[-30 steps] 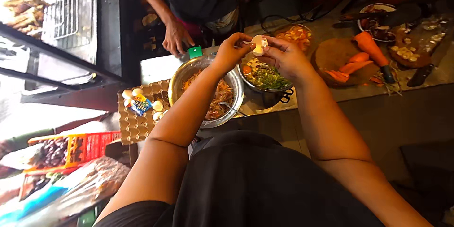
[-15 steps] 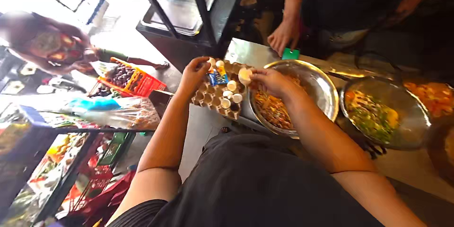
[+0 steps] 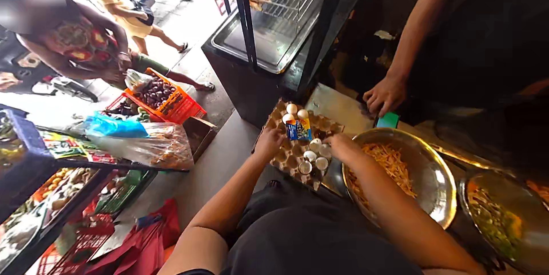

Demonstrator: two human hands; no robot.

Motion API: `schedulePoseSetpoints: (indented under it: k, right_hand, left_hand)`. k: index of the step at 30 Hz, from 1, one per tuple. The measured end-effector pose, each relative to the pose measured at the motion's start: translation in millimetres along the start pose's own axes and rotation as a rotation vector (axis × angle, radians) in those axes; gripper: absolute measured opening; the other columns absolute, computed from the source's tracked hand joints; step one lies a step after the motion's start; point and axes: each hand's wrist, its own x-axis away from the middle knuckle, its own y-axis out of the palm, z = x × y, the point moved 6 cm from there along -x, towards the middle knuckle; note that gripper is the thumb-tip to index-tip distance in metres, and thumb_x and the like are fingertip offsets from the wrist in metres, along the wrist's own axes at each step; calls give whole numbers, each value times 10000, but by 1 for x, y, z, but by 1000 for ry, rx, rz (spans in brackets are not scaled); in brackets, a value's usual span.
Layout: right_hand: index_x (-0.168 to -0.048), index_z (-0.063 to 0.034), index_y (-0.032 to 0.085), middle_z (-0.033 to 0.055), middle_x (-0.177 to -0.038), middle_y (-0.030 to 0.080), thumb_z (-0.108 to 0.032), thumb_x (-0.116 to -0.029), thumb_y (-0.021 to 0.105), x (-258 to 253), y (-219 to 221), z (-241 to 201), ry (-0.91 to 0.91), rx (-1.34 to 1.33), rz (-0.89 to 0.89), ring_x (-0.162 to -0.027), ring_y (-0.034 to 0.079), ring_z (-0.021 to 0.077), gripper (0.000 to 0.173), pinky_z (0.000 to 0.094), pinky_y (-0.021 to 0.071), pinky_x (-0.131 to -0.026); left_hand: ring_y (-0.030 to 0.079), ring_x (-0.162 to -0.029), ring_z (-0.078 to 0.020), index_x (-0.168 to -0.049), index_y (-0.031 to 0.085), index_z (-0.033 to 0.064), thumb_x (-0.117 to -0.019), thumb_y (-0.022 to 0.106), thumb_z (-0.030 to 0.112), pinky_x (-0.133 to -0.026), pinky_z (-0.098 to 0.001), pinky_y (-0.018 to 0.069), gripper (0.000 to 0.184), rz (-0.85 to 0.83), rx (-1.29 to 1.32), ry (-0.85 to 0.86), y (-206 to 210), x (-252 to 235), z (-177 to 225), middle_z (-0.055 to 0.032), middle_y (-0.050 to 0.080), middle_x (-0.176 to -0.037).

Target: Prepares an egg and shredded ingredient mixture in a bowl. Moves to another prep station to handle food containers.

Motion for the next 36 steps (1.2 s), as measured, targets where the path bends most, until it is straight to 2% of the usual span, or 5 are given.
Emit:
schedulePoseSetpoints:
  k: [11,17,22,32,36]
  right_hand:
    - [-1281,-60,708,209,-1248,703,-170,-1049,599,-55,-35,-4,16,-232,279,-1206,652,398,279,623,492,-1045]
    - [-1278,-59,707,204,-1258,695,-149,-1039,598,-65,-50,2,19,-326,377,-1216,646,384,279,609,494,-1049]
    - [-1251,-43,719,207,-1211,700,-193,-1047,612,-6,-58,25,8,-497,579,-1121,672,377,274,588,518,-990]
    - [-1443,-167,553,11,-1146,659,-375,-1052,573,156,29,110,-14,-1412,558,-792,590,56,443,247,514,-679]
    - [-1143,-83,662,-53,-797,627,-215,-1019,585,210,56,139,8,-1660,623,-603,511,-1,197,177,456,-569]
  left_hand:
    - [620,-1171,-340,-1173,710,60,-994,641,242,-989,-534,520,264,-9,-9,96,21,-36,18,-191,621,-1276]
    - [598,-1189,-331,-1091,740,81,-935,704,176,-997,-524,510,187,129,-203,393,-63,0,63,-141,655,-1212]
    - [609,-913,-245,-1039,728,40,-944,671,160,-787,-417,514,163,250,-39,457,-105,0,85,-138,645,-1068]
    - [628,-918,-92,-1053,673,91,-1002,624,181,-802,-298,562,115,-575,275,571,34,22,210,-19,640,-1098]
    - [632,-884,-95,-1063,682,89,-997,624,198,-781,-306,555,140,-776,325,597,94,54,248,-15,659,-1081]
